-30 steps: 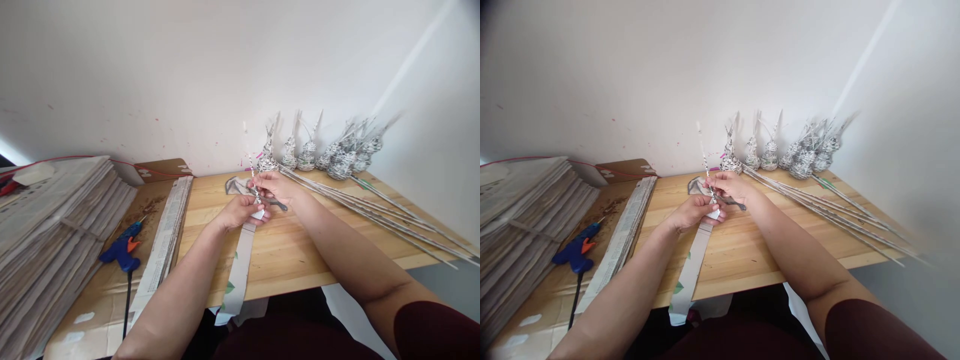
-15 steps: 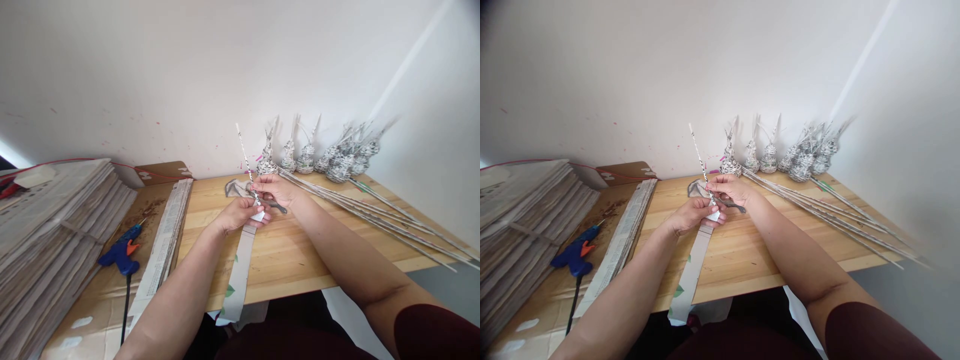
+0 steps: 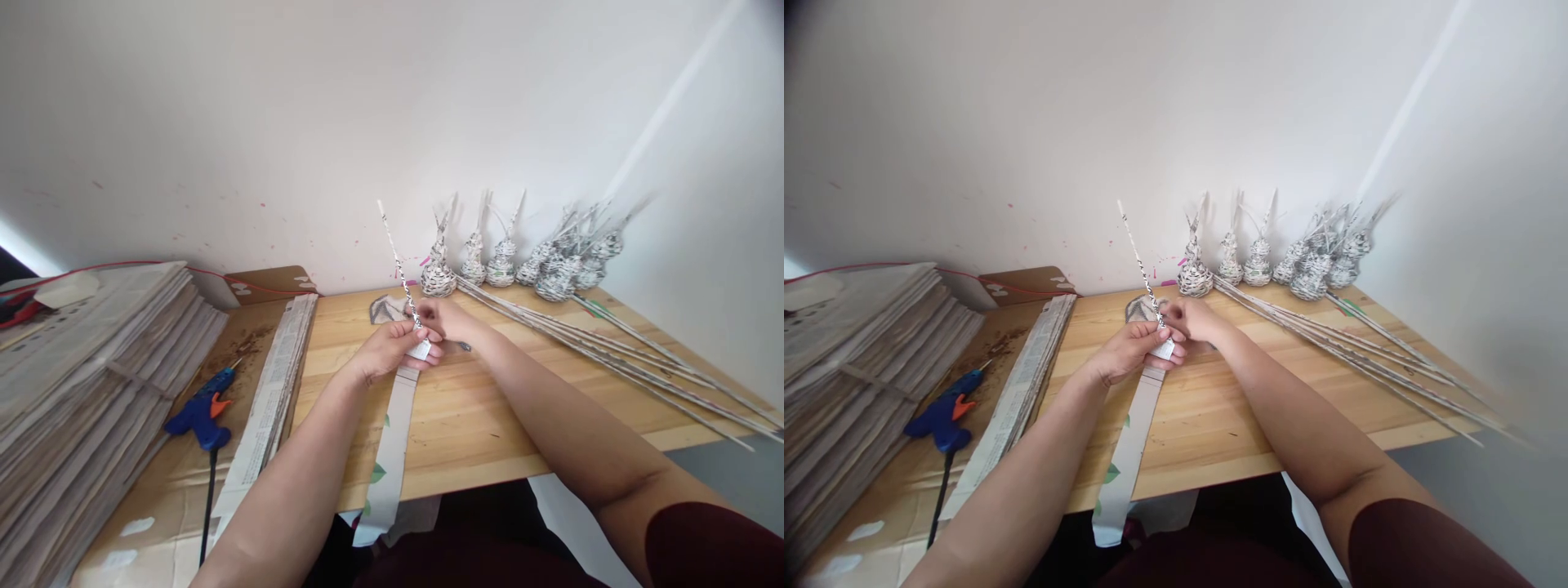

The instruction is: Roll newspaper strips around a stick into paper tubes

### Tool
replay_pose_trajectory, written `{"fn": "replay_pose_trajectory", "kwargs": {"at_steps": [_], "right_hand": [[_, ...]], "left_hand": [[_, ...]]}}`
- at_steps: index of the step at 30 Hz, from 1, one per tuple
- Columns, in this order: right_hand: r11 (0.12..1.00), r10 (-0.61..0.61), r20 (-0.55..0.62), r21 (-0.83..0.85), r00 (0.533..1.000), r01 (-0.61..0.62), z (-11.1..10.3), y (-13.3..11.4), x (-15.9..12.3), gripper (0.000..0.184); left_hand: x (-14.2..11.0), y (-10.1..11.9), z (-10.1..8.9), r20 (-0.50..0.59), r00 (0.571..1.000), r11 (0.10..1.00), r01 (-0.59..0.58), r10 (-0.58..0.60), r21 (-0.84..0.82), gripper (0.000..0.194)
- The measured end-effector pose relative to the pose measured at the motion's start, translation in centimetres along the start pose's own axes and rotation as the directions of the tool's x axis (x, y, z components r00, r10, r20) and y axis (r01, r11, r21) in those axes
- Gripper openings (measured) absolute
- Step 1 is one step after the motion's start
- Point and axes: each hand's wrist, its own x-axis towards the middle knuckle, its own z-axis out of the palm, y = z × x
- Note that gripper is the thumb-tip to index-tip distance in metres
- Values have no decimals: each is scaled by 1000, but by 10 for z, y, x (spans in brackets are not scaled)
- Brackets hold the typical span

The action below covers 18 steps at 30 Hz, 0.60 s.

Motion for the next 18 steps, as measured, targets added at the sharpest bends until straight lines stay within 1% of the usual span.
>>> {"fn": "replay_pose_trajectory", "kwargs": {"at_steps": [1, 2, 3, 4, 5, 6, 8, 9, 10, 12, 13, 15, 18], "right_hand": [[989, -35, 53, -144, 998, 42, 3, 5, 1, 24], [969, -53, 82, -236, 995, 71, 6, 9, 2, 21], [952, -69, 90, -291, 994, 93, 8, 12, 3, 18], [939, -89, 59, -328, 994, 104, 9, 13, 2, 16], [928, -107, 0, -358, 994, 100, 10, 14, 2, 15], [914, -128, -80, -396, 989, 87, 10, 14, 1, 19], [865, -154, -233, -501, 960, 17, 7, 12, -2, 39], [836, -140, -271, -548, 952, -33, 6, 11, -2, 46], [804, -107, -273, -589, 956, -78, 4, 9, -3, 46], [755, -10, -212, -642, 977, -132, 1, 7, -3, 33], [746, 35, -184, -649, 982, -148, 1, 6, -2, 30], [754, 68, -178, -635, 982, -167, 0, 4, -2, 36], [777, 62, -247, -596, 967, -203, 0, 2, -2, 41]], "left_hand": [[0, 1, 1, -1, 1000, 1000, 1, -1, -5, 47], [0, 1, 1, -1, 1000, 1000, 3, -3, -6, 47], [0, 1, 1, 0, 1000, 1000, 4, -4, -4, 47], [0, 1, 1, 1, 1000, 1000, 5, -5, -2, 47], [0, 1, 1, 2, 1000, 1000, 4, -4, 0, 47], [0, 0, 1, 3, 1000, 1000, 2, -2, 1, 47], [0, -1, 0, 8, 1000, 1000, -3, 3, 0, 47], [0, -1, 0, 14, 1000, 1000, -5, 5, 1, 47], [0, -1, 0, 18, 1000, 1000, -5, 5, 2, 47], [0, -1, 0, 21, 1000, 1000, -5, 4, 8, 47], [0, -1, 0, 17, 1000, 1000, -4, 4, 12, 47], [0, -2, 0, 9, 1000, 1000, -5, 5, 18, 46], [0, -1, 0, 10, 1000, 1000, -8, 8, 17, 43]]}}
